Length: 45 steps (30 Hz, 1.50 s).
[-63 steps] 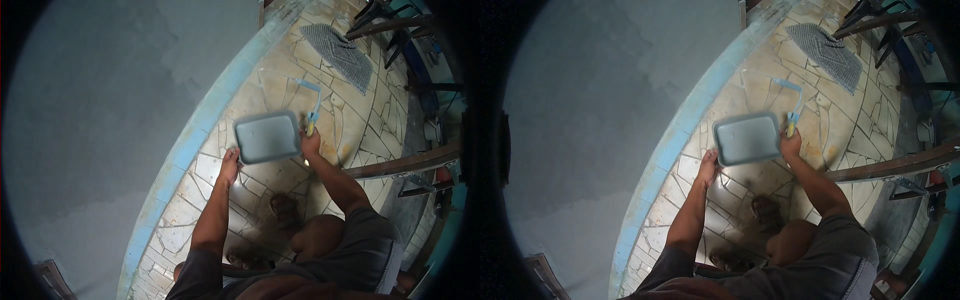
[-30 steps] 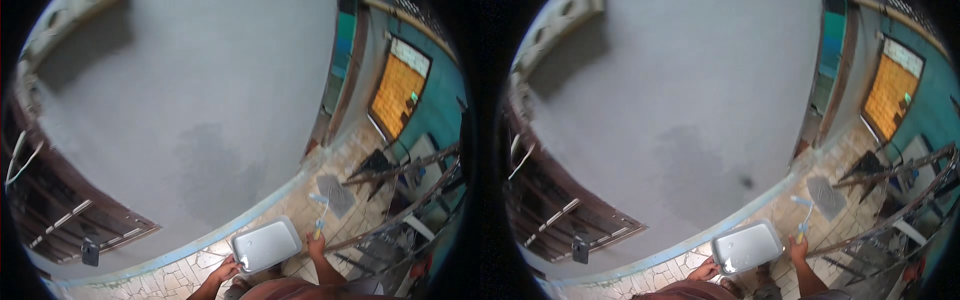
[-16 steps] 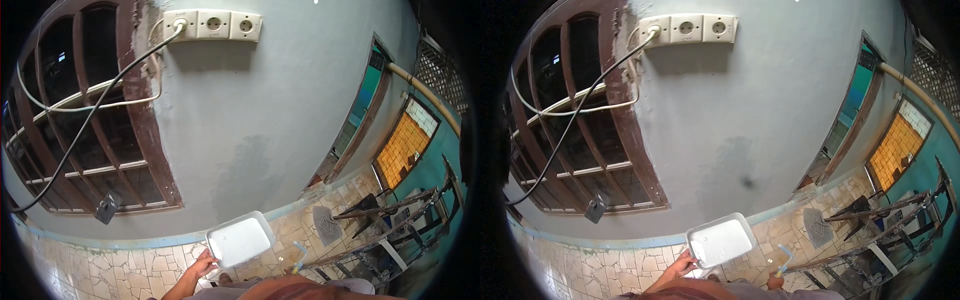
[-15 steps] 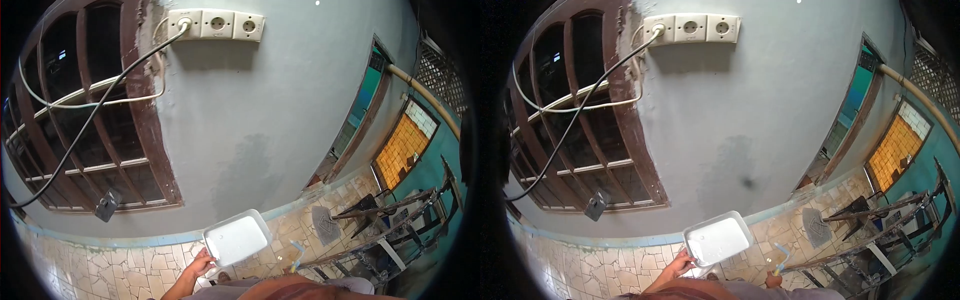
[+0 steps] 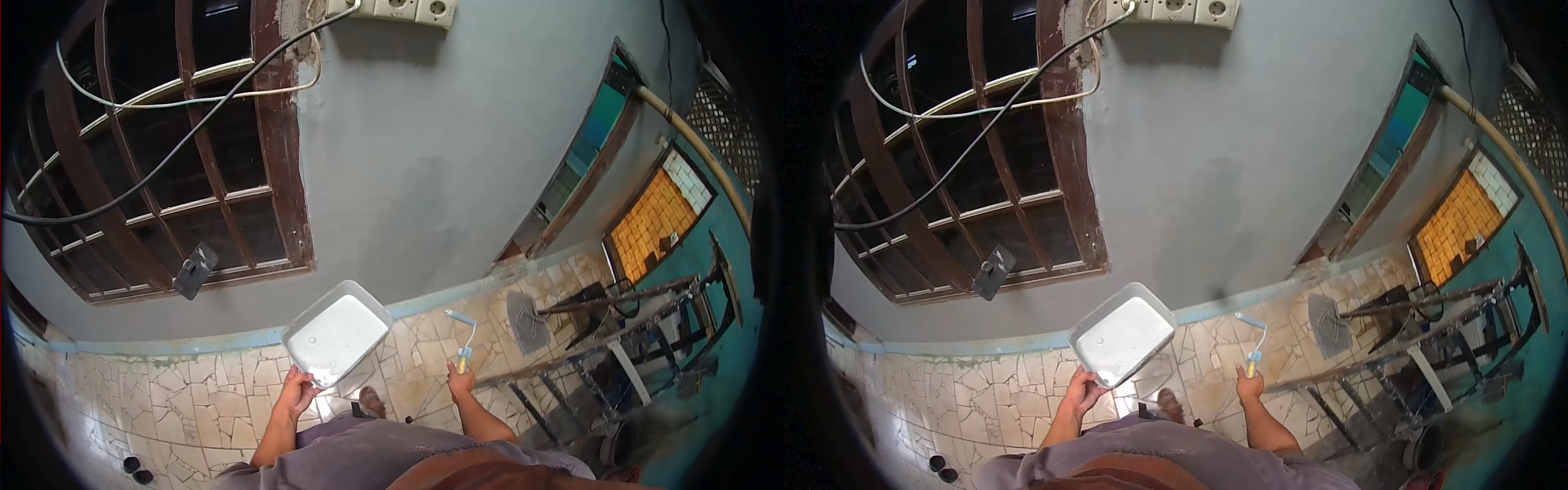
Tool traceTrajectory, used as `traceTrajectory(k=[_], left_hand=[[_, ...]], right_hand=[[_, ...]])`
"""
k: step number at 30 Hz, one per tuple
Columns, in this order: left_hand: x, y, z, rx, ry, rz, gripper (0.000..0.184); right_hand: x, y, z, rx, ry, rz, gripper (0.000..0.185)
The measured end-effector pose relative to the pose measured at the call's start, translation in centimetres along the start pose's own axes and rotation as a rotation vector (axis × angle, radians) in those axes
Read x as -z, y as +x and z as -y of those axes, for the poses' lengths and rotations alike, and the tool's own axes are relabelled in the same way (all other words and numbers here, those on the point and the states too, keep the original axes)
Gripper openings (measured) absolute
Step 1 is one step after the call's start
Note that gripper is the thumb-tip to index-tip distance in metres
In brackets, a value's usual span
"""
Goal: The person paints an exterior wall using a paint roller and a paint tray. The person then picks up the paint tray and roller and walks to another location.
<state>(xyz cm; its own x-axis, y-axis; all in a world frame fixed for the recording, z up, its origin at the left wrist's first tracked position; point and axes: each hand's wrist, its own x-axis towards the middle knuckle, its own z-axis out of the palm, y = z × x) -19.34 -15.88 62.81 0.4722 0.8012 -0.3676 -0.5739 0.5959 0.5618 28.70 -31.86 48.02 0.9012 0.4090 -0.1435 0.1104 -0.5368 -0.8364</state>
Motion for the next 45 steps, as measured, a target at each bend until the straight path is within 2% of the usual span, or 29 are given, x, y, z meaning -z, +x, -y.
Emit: traceTrajectory(k=[3, 7, 8, 9, 11, 13, 17, 19, 22, 26, 30, 33, 37, 40, 45], left_hand=[[1.3, -3.6, -2.2, -0.018, 0.01, -0.022, 0.065], [3.5, -8.4, -4.0, -0.066, 0.026, -0.085, 0.068], [4.4, -9.3, -4.2, -0.082, 0.023, -0.083, 0.07], [5.5, -10.1, -4.4, -0.081, 0.017, -0.13, 0.08], [7.5, -11.3, -5.2, -0.077, -0.015, -0.119, 0.077], [8.1, -12.3, -6.8, -0.061, -0.029, -0.134, 0.076], [10.9, -13.1, -10.2, -0.067, -0.016, -0.151, 0.077], [13.0, -13.4, -12.6, -0.067, -0.006, -0.141, 0.078], [15.8, -14.5, -16.7, -0.069, -0.046, -0.109, 0.08], [19.8, -16.3, -21.7, -0.083, -0.005, -0.106, 0.082], [24.4, -19.0, -25.5, -0.123, 0.005, -0.113, 0.083], [27.2, -20.9, -27.6, -0.175, -0.008, -0.128, 0.083], [30.0, -24.5, -29.0, -0.269, -0.036, -0.167, 0.081], [33.2, -26.8, -28.3, -0.337, -0.107, -0.222, 0.081], [33.6, -31.4, -26.9, -0.445, -0.178, -0.309, 0.08]], right_hand=[[0.1, -5.7, -4.7, -0.073, -0.021, -0.038, 0.039], [2.2, -13.6, -9.0, -0.149, -0.218, -0.025, 0.042], [2.1, -14.9, -11.6, -0.125, -0.316, -0.055, 0.044], [2.2, -16.5, -13.3, -0.056, -0.356, -0.101, 0.047], [3.8, -20.1, -11.4, -0.174, -0.348, -0.028, 0.046], [4.6, -22.7, -10.3, -0.359, -0.255, 0.066, 0.071], [4.3, -27.1, -7.1, -0.431, -0.239, 0.096, 0.073], [2.8, -29.6, -4.3, -0.332, -0.32, 0.019, 0.074], [-1.3, -31.0, -2.7, -0.412, -0.285, 0.05, 0.074], [-10.0, -31.6, -2.5, -0.391, -0.21, -0.015, 0.075], [-17.1, -33.2, 1.4, -0.229, -0.257, -0.059, 0.063], [-21.4, -34.7, 3.4, -0.255, -0.147, -0.015, 0.062], [-23.9, -37.9, 6.0, -0.314, -0.039, 0.054, 0.062], [-23.5, -39.9, 8.2, -0.247, -0.244, 0.155, 0.065], [-23.5, -41.5, 11.1, -0.155, -0.443, 0.362, 0.073]])
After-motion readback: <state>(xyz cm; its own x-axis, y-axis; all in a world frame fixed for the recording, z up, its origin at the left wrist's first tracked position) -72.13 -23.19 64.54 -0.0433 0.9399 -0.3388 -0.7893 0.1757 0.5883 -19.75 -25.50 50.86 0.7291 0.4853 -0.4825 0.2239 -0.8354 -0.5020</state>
